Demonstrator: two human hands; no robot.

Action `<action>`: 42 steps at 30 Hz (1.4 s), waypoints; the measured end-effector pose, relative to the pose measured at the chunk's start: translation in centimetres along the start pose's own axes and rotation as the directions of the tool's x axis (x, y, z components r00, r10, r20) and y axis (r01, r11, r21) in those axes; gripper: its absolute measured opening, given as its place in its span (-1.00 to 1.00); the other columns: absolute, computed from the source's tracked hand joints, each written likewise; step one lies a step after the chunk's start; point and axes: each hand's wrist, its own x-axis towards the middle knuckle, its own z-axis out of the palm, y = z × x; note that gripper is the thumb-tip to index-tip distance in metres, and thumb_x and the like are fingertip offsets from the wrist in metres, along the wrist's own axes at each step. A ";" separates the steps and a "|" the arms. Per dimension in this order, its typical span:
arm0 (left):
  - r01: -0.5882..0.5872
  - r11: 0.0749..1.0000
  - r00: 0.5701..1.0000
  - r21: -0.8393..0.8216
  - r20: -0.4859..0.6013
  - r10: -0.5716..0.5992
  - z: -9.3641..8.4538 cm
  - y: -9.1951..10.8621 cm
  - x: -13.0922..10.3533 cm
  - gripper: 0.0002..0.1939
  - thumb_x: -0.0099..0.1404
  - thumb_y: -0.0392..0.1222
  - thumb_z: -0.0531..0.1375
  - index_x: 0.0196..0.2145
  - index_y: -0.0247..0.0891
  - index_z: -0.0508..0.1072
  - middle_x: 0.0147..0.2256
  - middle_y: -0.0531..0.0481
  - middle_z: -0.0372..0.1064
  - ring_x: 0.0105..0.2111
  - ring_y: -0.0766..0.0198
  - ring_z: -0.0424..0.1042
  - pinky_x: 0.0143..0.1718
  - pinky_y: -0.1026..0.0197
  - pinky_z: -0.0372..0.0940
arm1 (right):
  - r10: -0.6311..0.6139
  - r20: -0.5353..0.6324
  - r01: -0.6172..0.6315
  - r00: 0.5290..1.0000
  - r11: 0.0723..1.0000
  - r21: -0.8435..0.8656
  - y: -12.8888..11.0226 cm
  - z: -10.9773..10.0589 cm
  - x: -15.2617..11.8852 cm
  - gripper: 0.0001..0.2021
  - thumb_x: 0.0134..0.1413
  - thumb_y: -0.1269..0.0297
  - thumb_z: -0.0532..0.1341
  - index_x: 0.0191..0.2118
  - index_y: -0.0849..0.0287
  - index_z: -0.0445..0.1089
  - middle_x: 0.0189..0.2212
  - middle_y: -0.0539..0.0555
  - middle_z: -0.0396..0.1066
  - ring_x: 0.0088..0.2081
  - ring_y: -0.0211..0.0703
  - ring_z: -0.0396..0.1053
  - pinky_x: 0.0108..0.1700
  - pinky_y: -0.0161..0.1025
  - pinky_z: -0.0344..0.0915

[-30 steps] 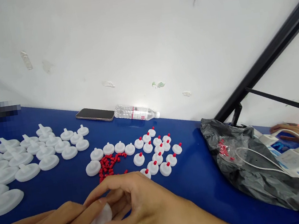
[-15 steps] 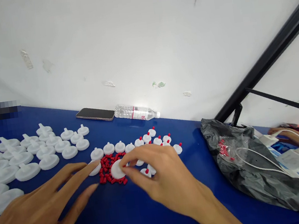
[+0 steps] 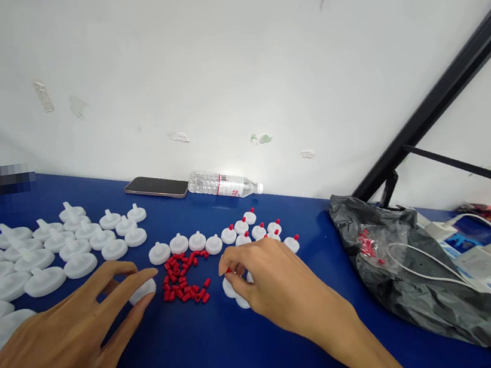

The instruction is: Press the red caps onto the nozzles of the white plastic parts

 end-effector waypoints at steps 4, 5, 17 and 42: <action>0.054 0.997 0.998 -0.046 0.029 -0.053 0.8 -0.7 -1.0 -0.47 0.77 -0.15 -0.04 0.39 -0.14 0.64 0.14 -0.27 0.72 -0.47 0.12 0.65 -0.69 0.19 0.22 | -0.012 -0.039 0.013 0.999 0.999 0.038 0.0 -0.1 0.0 -0.74 0.52 0.52 0.34 -0.11 0.02 0.75 -0.21 -0.03 0.82 -0.28 -0.09 0.69 -0.17 -0.20 0.45; 0.072 0.997 0.997 -0.039 0.032 -0.070 1.0 -0.9 -1.2 -0.49 0.76 -0.13 -0.01 0.38 -0.16 0.64 0.17 -0.31 0.71 -0.42 0.06 0.69 -0.68 0.17 0.23 | -0.016 -0.044 0.019 0.999 0.998 0.065 -0.1 -0.1 0.0 -0.74 0.52 0.52 0.35 -0.11 0.02 0.75 -0.22 -0.04 0.82 -0.27 -0.09 0.71 -0.17 -0.21 0.46; 0.006 1.000 1.000 0.021 -0.012 -0.006 0.3 0.1 -0.6 -0.58 0.80 -0.26 -0.04 0.18 -0.26 0.63 -0.04 -0.22 0.77 -0.34 -0.01 0.79 -0.65 0.05 0.41 | -0.252 -0.114 0.243 0.961 0.967 -0.081 0.0 1.1 -0.3 -0.82 0.50 0.46 0.58 0.08 0.06 0.79 0.03 0.09 0.83 0.08 0.12 0.73 0.14 -0.04 0.56; -0.071 0.997 0.997 0.011 0.012 0.071 0.7 0.4 -1.3 -0.61 0.79 -0.30 -0.01 0.12 -0.19 0.64 0.00 -0.18 0.70 -0.25 0.04 0.75 -0.56 0.05 0.43 | -0.345 0.071 0.352 0.936 0.900 -0.256 -0.1 2.7 0.2 -0.86 0.67 0.43 0.44 -0.06 0.17 0.74 -0.15 0.11 0.78 -0.03 0.13 0.65 0.31 0.13 0.47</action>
